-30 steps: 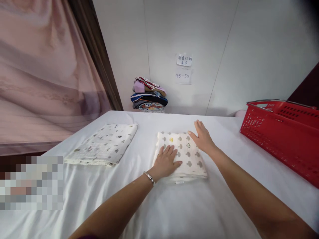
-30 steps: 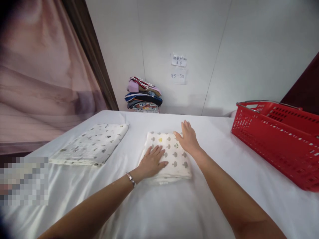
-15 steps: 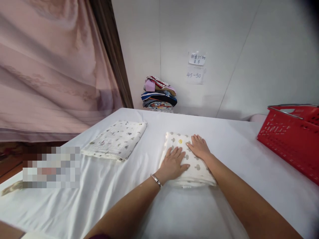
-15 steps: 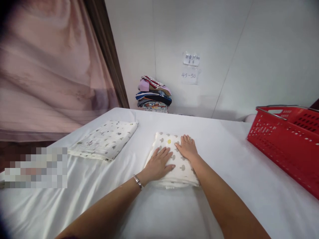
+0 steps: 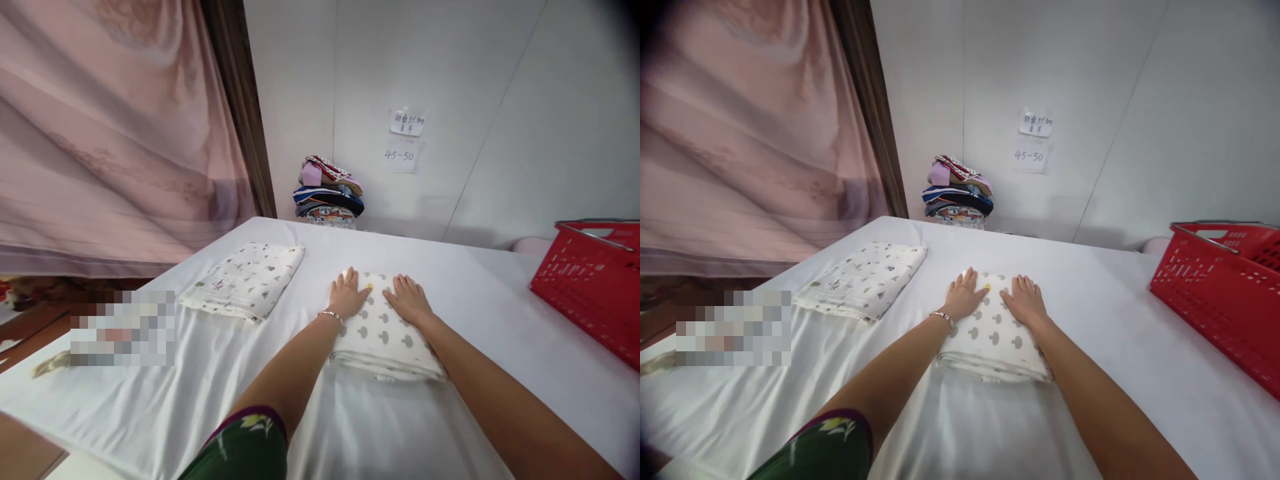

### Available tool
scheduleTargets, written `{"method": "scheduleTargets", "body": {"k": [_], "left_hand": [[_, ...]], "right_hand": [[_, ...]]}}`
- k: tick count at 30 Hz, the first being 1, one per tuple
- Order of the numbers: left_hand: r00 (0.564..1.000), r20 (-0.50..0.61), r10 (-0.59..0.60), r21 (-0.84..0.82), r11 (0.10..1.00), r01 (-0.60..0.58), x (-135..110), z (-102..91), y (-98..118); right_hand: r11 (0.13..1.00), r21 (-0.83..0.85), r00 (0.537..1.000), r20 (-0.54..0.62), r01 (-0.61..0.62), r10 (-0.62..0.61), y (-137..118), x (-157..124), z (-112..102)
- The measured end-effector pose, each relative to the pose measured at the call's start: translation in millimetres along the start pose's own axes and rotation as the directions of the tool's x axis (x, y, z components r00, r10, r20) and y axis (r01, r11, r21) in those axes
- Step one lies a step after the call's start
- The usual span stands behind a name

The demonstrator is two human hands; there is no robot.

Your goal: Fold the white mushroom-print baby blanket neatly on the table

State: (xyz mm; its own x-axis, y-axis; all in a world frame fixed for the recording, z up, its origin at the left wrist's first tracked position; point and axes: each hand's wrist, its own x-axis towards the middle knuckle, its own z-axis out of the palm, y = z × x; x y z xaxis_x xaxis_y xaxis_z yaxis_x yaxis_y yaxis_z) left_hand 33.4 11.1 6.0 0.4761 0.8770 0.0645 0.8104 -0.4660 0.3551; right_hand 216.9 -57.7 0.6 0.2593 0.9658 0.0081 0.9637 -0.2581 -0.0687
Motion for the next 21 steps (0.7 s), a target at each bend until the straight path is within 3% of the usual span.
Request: {"method": "scheduleTargets", "body": {"k": [3, 6, 9, 13, 17, 21], "left_hand": [[1.0, 0.014, 0.009, -0.012, 1.0, -0.009, -1, 0.4, -1], [1.0, 0.029, 0.012, -0.007, 1.0, -0.012, 1, -6.1, 3], [0.998, 0.064, 0.002, 0.019, 1.0, -0.003, 0, -13.6, 8], [0.992, 0.122, 0.014, 0.102, 0.994, -0.027, -15, -21.0, 10], [0.988, 0.078, 0.137, 0.143, 0.979, -0.147, -47, -24.4, 15], [0.947, 0.011, 0.322, 0.093, 0.942, -0.321, -85, -21.3, 39]], "right_hand": [[1.0, 0.031, 1.0, -0.004, 0.0, 0.0, -1, 1, -1], [0.963, 0.269, 1.0, -0.012, 0.003, 0.0, -2, 2, -8], [0.847, 0.532, 1.0, -0.008, -0.016, 0.024, 5, -5, -19], [0.689, 0.718, 0.991, 0.001, -0.095, 0.136, 28, -38, -25], [0.506, 0.844, 0.963, 0.038, -0.174, 0.268, 44, -83, -17], [0.363, 0.897, 0.929, 0.12, -0.253, 0.351, 49, -111, -12]]}}
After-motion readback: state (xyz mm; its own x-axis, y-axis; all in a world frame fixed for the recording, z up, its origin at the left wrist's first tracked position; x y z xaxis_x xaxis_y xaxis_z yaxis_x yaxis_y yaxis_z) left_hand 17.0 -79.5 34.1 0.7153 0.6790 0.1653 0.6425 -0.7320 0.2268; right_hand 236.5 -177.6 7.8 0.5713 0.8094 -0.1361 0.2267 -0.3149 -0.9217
